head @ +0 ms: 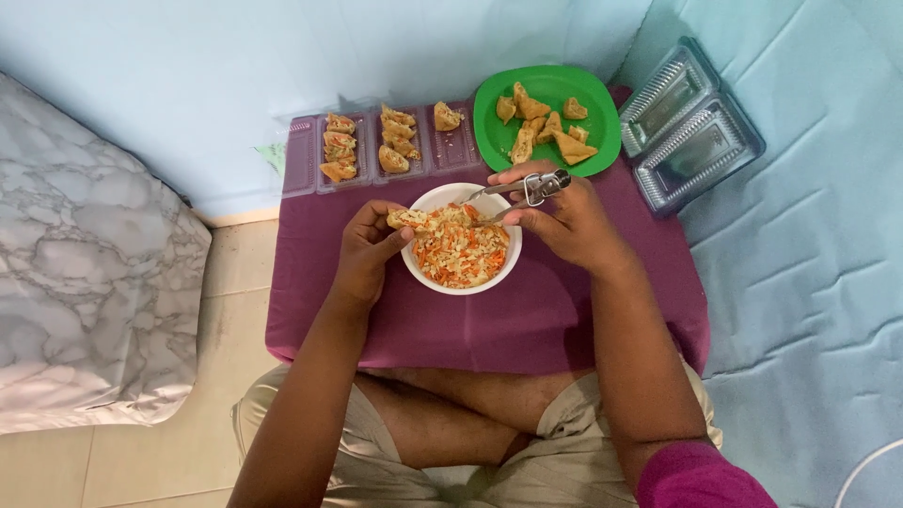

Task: Filling pastry shells with a savory mixture using metal tongs at a natural pace.

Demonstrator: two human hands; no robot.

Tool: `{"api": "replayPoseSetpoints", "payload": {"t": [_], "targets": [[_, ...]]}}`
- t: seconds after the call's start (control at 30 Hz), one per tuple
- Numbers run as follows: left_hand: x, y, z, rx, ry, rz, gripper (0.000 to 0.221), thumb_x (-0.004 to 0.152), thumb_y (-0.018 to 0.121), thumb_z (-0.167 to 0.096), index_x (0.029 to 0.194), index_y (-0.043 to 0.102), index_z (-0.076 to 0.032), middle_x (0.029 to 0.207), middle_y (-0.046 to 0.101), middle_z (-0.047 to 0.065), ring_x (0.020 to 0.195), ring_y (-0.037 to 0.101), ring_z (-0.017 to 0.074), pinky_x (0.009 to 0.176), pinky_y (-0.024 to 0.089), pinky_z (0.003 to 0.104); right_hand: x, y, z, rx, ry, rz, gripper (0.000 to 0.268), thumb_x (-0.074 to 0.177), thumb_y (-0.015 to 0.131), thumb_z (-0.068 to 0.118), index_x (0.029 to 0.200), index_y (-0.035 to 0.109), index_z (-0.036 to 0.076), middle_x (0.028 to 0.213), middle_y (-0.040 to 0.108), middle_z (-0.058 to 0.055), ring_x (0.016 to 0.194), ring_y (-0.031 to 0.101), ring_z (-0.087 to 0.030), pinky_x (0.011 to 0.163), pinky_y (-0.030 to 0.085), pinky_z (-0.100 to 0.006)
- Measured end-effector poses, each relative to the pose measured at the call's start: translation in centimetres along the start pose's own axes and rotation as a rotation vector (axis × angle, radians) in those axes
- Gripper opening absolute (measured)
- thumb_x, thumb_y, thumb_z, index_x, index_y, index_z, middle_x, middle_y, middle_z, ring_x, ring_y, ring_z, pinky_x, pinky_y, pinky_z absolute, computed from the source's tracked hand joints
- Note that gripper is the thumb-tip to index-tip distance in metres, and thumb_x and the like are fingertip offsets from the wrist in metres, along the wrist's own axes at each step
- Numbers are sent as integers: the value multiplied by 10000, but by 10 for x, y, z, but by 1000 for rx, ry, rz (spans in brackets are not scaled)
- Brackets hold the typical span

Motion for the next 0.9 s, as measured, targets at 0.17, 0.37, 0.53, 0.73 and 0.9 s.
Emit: {"api": "replayPoseSetpoints", "payload": {"t": [0.17, 0.37, 0.53, 0.73, 0.9], "targets": [[-1, 2, -3, -16, 11, 7, 360, 856, 829, -119, 1145, 645, -7, 946, 700, 96, 889, 652, 146, 794, 565, 262, -2, 3, 2, -48, -8, 60, 373, 914, 782, 130, 1239, 662, -6, 1105, 726, -217, 991, 697, -304, 911, 567, -477], [0, 2, -3, -6, 16, 9, 361, 853, 833, -129, 1137, 648, -7, 940, 696, 96, 876, 647, 142, 778, 559, 253, -2, 10, -4, -47, 19, 138, 319, 945, 744, 101, 1234, 660, -7, 1058, 716, -222, 948, 671, -319, 899, 544, -496], [0, 0, -2, -4, 12, 11, 363, 851, 842, -132, 1134, 651, -8, 944, 699, 103, 875, 647, 142, 778, 560, 251, -1, 11, 5, -35, 20, 161, 319, 949, 748, 111, 1229, 654, -11, 1050, 720, -214, 965, 686, -319, 905, 537, -489], [1, 0, 0, 8, 16, 7, 364, 855, 834, -127, 1144, 644, -11, 947, 698, 89, 876, 645, 133, 777, 559, 241, -2, 7, 1, -170, 50, 175, 300, 930, 769, 138, 1177, 665, 2, 1026, 732, -219, 976, 726, -418, 901, 543, -498], [0, 2, -3, 1, 12, 0, 368, 854, 836, -126, 1147, 646, -8, 943, 709, 90, 874, 663, 130, 777, 573, 242, -5, 6, -16, -205, 52, 98, 288, 911, 814, 185, 1145, 698, 66, 1026, 764, -128, 975, 747, -339, 899, 554, -437]]}}
Point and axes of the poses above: each hand's wrist, its own x-axis towards the middle knuckle, its own y-axis out of the palm, z = x × y, the point moved 1 cm from there along x, towards the middle knuckle
